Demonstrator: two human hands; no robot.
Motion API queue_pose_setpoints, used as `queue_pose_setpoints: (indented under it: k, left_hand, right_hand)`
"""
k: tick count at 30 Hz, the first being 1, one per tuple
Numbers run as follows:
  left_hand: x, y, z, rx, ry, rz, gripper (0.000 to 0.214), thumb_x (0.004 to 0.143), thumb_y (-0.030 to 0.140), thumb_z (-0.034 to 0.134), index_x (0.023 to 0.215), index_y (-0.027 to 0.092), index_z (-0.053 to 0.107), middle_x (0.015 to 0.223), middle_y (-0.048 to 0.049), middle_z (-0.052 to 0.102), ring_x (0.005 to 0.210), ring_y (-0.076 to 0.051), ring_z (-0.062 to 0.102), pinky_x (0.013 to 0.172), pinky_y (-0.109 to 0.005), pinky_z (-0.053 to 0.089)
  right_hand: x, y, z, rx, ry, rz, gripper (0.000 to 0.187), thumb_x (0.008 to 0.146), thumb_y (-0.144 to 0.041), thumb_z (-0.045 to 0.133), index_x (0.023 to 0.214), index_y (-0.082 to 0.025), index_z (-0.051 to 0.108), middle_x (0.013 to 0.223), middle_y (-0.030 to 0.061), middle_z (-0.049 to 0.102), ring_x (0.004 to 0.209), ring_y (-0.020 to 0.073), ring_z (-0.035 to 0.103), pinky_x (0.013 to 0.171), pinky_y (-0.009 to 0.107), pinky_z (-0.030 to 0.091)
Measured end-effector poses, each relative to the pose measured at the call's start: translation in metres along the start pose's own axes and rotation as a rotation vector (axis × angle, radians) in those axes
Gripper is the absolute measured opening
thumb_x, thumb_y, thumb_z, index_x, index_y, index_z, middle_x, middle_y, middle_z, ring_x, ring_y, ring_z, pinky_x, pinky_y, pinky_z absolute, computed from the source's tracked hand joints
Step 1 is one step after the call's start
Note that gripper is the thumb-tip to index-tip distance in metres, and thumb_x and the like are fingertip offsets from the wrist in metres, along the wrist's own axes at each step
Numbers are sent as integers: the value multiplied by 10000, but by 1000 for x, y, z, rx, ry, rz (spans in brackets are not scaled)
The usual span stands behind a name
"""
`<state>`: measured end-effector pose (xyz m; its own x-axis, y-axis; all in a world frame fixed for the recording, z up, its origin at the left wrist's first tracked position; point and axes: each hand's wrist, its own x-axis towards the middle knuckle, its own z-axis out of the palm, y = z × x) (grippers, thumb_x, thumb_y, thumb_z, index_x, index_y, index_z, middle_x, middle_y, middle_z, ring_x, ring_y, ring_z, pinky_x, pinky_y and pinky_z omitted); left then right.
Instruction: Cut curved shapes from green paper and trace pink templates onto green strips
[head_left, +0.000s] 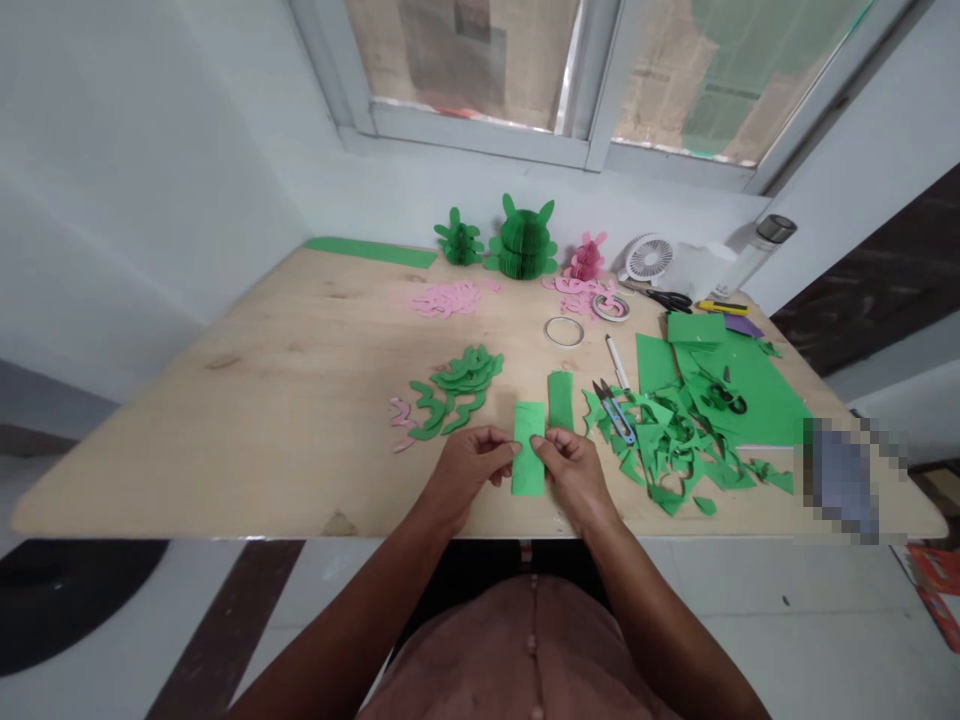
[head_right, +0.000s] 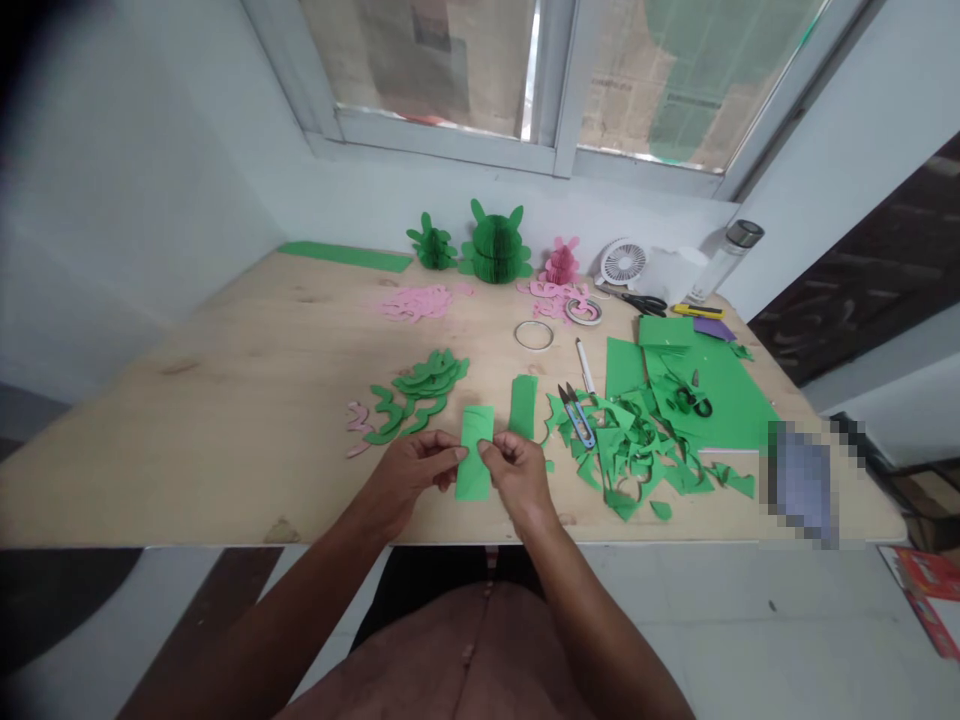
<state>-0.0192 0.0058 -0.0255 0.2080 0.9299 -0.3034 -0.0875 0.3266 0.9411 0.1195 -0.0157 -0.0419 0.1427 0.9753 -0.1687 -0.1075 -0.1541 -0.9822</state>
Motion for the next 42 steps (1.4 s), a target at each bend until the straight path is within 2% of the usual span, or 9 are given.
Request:
queue_pose_setpoints:
  k: [12, 22, 42]
  left_hand:
    - [4, -1, -5, 4, -33, -23, 204, 613, 336, 702, 627, 156, 609, 486, 31, 549, 439, -73, 452, 453, -204, 355]
    - [7, -1, -6, 44, -15, 28, 201, 618, 340, 683, 603, 156, 606, 474, 27, 538, 446, -80, 451, 447, -210, 352]
    - [7, 0, -6, 35, -13, -3, 211, 594, 340, 699, 631, 149, 617, 471, 25, 551, 421, -77, 447, 433, -203, 347]
  right_hand:
    - [1, -2, 1, 36, -15, 11, 303, 695, -428, 698, 596, -188, 542, 482, -74, 414, 443, 76, 314, 438, 230, 234]
    - [4, 0, 3, 30, -13, 19, 325, 688, -461, 702, 592, -188, 554, 501, -61, 438, 459, 83, 329, 445, 233, 251]
    - [1, -4, 4, 30, 1, 35, 369, 648, -506, 724, 592, -186, 548, 499, -60, 436, 453, 81, 312, 445, 234, 243]
